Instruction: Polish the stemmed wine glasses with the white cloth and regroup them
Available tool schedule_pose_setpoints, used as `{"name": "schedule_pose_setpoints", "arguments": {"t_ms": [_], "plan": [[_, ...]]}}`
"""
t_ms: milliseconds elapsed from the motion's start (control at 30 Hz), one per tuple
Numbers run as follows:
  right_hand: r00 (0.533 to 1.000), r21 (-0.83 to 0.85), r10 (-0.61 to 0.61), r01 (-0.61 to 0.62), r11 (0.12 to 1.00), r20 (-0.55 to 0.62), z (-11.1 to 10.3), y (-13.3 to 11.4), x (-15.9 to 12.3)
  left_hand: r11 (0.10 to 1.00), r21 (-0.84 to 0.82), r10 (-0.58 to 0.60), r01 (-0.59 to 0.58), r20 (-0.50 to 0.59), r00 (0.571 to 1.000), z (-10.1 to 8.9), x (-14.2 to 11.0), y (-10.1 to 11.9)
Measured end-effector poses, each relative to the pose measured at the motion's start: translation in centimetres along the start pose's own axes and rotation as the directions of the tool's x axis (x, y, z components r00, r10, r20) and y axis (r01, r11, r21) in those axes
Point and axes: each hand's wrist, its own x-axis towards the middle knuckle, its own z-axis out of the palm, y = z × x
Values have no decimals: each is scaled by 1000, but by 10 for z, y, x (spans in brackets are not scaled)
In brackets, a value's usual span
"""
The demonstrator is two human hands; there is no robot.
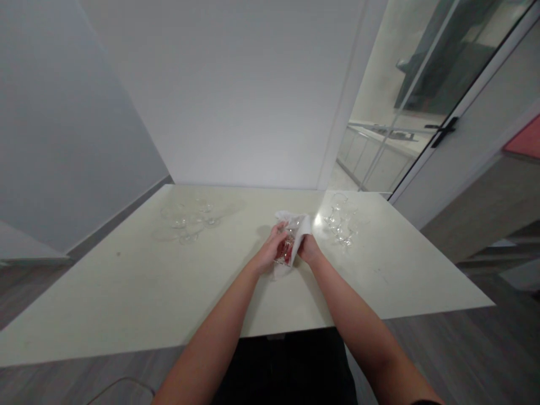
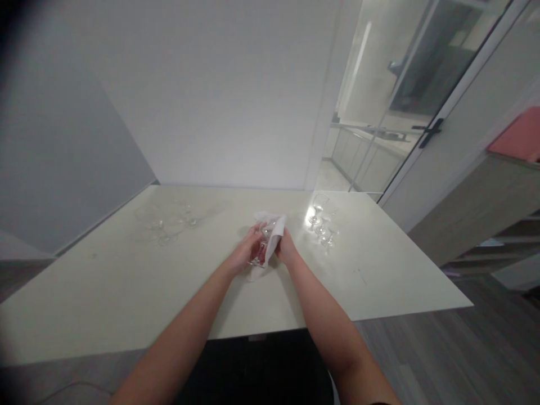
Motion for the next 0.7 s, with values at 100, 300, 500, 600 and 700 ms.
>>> {"name": "schedule_pose_setpoints", "arguments": {"t_ms": [100, 300, 500, 600, 700], "plan": [[995, -43, -61, 57, 997, -80, 2, 1, 0, 995, 61, -72, 78, -92, 993, 1, -2, 0], [934, -161, -275, 243, 957, -228, 3, 1, 1, 934, 356, 55, 5, -158, 986, -4, 2, -7], [976, -11, -180, 180, 984, -120, -3, -6, -3, 985, 30, -169, 167, 87, 982, -3, -2, 0], [968, -28, -220, 218, 976, -118, -2, -7, -5, 983, 85, -169, 161, 96, 981, -5, -4, 3], [924, -131, -291, 265, 955, -249, 3, -4, -4, 914, 406, 66, -22, -95, 993, -8, -1, 1]]}}
